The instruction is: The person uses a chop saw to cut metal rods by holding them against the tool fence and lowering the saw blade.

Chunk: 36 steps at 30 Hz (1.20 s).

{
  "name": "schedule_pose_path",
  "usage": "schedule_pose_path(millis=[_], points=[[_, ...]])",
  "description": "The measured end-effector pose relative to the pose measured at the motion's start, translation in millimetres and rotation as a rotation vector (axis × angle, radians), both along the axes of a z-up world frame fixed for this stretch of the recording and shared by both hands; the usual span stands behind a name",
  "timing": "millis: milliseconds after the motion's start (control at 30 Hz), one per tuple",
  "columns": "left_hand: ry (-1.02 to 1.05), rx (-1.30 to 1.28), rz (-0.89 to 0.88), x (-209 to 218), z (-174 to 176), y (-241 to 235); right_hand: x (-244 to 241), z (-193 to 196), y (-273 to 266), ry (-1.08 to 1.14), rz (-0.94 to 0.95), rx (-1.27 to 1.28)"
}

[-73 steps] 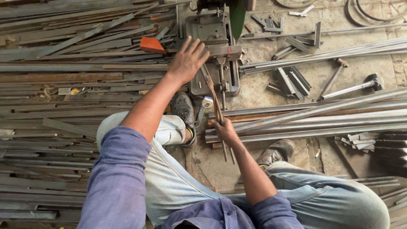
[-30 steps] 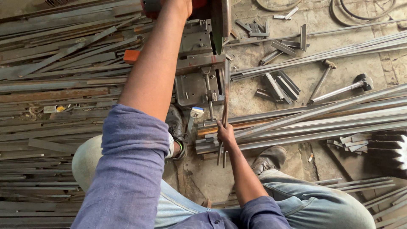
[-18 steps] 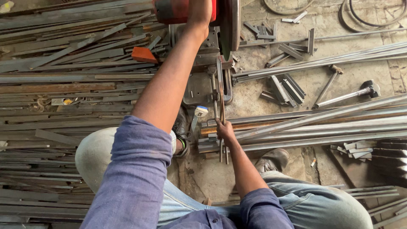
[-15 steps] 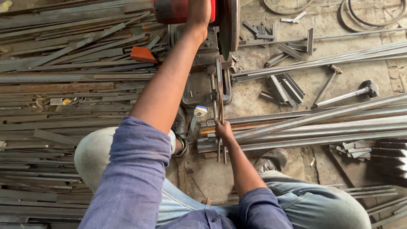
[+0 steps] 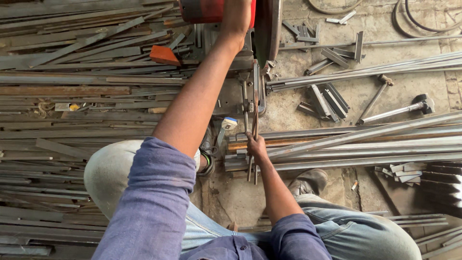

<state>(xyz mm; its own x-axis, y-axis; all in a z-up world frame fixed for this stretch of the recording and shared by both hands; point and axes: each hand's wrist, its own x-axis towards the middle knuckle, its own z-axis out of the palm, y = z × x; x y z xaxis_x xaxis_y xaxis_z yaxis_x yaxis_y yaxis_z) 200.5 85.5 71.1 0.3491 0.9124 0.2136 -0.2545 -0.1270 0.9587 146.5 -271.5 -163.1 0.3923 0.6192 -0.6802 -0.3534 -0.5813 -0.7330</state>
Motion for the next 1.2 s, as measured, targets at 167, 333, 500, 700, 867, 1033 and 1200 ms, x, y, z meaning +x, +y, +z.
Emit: schedule_pose_path(millis=[167, 333, 500, 700, 867, 1033, 1200], points=[[0.074, -0.067, 0.018, -8, 9, -20, 3, 2, 0, -0.032, 0.028, -0.013], [-0.076, -0.011, -0.005, -19, 33, -48, 6, 7, 1, -0.018, 0.027, -0.024], [-0.042, -0.014, 0.001, -24, 47, -56, 9, 9, 1, 0.003, 0.032, -0.019], [-0.07, 0.031, -0.01, -24, 47, -59, 11, 7, 3, 0.012, 0.044, -0.016], [-0.094, 0.044, 0.022, -25, 57, -67, 13, 5, 0, 0.059, 0.026, 0.012], [-0.117, 0.045, 0.0, -29, 68, -77, 16, 2, 0, 0.041, 0.033, 0.007], [-0.177, 0.094, 0.0, -31, 71, -83, 17, -7, 0, 0.102, -0.004, -0.007]])
